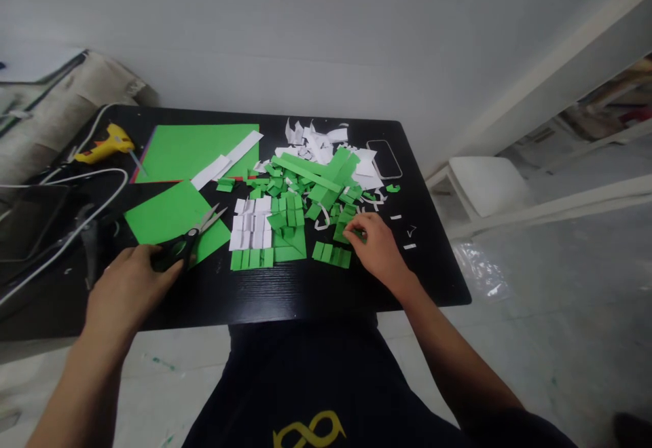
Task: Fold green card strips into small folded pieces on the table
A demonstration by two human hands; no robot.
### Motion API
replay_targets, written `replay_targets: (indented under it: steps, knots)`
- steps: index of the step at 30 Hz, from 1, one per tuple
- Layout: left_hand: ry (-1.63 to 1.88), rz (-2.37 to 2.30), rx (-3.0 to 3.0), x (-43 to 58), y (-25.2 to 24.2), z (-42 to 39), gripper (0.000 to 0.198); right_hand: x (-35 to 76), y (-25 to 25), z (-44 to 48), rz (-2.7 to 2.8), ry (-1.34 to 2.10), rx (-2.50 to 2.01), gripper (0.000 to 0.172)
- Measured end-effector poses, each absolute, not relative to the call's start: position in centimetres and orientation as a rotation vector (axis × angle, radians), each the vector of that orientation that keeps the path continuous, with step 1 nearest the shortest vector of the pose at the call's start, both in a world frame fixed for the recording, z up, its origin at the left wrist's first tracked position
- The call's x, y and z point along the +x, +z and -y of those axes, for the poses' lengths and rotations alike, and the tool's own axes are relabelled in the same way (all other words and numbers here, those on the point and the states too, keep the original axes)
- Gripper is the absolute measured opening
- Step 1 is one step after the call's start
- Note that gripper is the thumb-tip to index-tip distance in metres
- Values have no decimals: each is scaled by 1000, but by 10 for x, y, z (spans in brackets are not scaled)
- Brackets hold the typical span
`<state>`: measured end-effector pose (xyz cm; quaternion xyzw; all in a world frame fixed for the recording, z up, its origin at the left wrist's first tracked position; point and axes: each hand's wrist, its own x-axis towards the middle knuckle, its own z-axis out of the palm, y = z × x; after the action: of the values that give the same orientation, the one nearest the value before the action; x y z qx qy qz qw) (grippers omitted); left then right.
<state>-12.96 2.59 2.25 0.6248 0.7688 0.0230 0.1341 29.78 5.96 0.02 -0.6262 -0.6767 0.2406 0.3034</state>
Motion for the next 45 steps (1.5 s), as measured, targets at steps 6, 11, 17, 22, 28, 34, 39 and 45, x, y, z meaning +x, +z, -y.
replay_targets:
  steps: [6,11,17,22,28,34,39,45]
  knots:
    - [-202,-2269,1812,-113,42,-33,62,300,10,-56,1421,809,-1492,11]
    - [-112,-2367,1781,-104,60,-26,60,291,27,-40,1227,981,-1342,17]
    - [815,-1652,1620,-28,46,-1,41,257,27,-8,1156,1223,-1209,19]
    - [881,-1310,1431,40,19,10,32,238,13,8,1117,1394,-1190,16]
    - [921,-1303,1304,56,15,12,24,237,13,13,1175,1445,-1192,14]
    - [917,-1346,1298,52,13,14,27,230,10,13,1217,1410,-1221,6]
    - [938,-1389,1393,48,2,16,22,229,5,17,1298,1400,-1245,9]
    - [815,-1445,1645,25,-5,10,24,249,-2,16,1781,786,-1353,10]
